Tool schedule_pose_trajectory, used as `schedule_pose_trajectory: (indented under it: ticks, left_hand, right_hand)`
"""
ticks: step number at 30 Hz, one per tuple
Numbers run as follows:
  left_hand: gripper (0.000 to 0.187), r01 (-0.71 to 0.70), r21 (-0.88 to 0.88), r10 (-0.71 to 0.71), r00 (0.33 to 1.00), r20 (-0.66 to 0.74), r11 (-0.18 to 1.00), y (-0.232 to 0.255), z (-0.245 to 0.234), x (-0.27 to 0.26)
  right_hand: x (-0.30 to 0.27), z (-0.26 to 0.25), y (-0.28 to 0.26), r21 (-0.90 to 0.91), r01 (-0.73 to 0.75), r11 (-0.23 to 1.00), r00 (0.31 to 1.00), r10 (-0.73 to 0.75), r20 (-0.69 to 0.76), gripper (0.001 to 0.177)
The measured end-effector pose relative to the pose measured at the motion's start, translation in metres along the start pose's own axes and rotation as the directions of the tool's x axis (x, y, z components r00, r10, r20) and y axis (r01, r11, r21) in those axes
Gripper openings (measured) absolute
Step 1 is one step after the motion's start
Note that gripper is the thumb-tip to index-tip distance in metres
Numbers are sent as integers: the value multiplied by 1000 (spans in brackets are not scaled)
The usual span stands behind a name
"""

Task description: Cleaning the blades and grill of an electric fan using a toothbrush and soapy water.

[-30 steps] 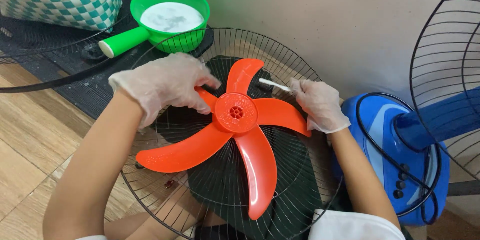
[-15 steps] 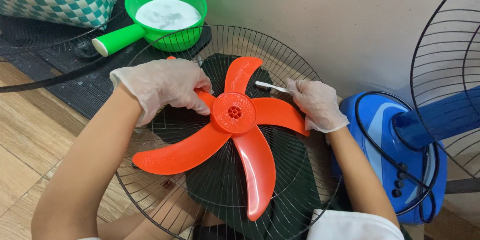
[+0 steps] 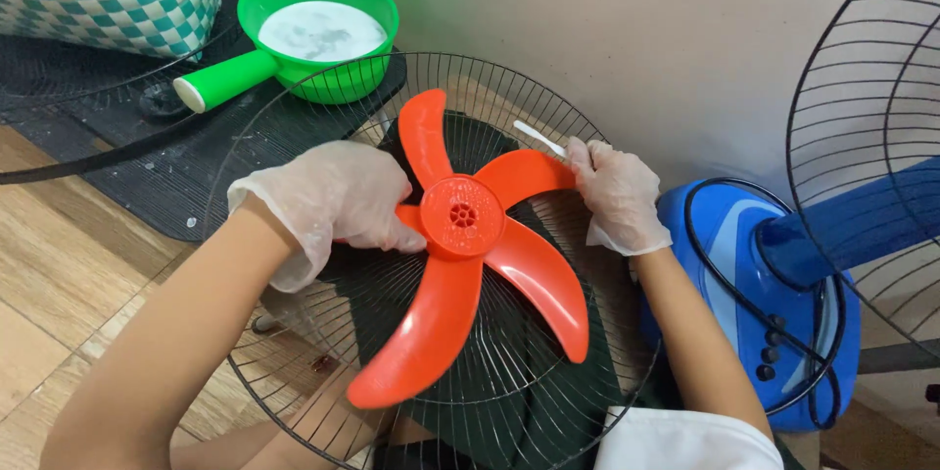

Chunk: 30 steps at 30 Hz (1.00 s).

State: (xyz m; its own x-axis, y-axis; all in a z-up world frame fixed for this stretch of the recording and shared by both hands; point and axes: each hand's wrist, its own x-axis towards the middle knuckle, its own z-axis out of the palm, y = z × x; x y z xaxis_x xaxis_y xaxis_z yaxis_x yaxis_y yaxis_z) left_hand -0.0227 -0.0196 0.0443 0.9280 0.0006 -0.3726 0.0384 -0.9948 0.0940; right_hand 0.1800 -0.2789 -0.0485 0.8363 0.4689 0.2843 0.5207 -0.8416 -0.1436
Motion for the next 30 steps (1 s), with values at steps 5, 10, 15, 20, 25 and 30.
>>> schedule_pose_trajectory:
  ticks: [5, 10, 15, 20, 25, 30]
  left_hand:
    - [50, 41, -163, -26, 995, 92, 986, 23, 2, -5]
    - [36, -9, -53, 15, 994, 108, 999, 40, 8, -6]
    - [41, -5, -47, 8, 998, 63, 999, 39, 17, -3]
    - [40, -26, -43, 25, 999, -31, 999, 43, 23, -8]
    - [39, 28, -96, -31, 999, -29, 995, 49, 21, -19]
    - [38, 78, -139, -82, 996, -20, 987, 48, 22, -36]
  right_hand:
    - [-3, -1, -1, 20, 32, 999, 985, -28, -172, 45]
    - [-1, 12, 5, -55, 33, 998, 988, -41, -151, 47]
    - [-1, 9, 2, -52, 58, 997, 994, -63, -94, 45]
    - [-3, 15, 4, -12, 43, 999, 997, -43, -63, 46]
    - [-4, 23, 5, 17, 129, 991, 985, -126, -118, 42]
    - [-2, 32, 12, -49, 140, 989, 985, -144, -96, 46]
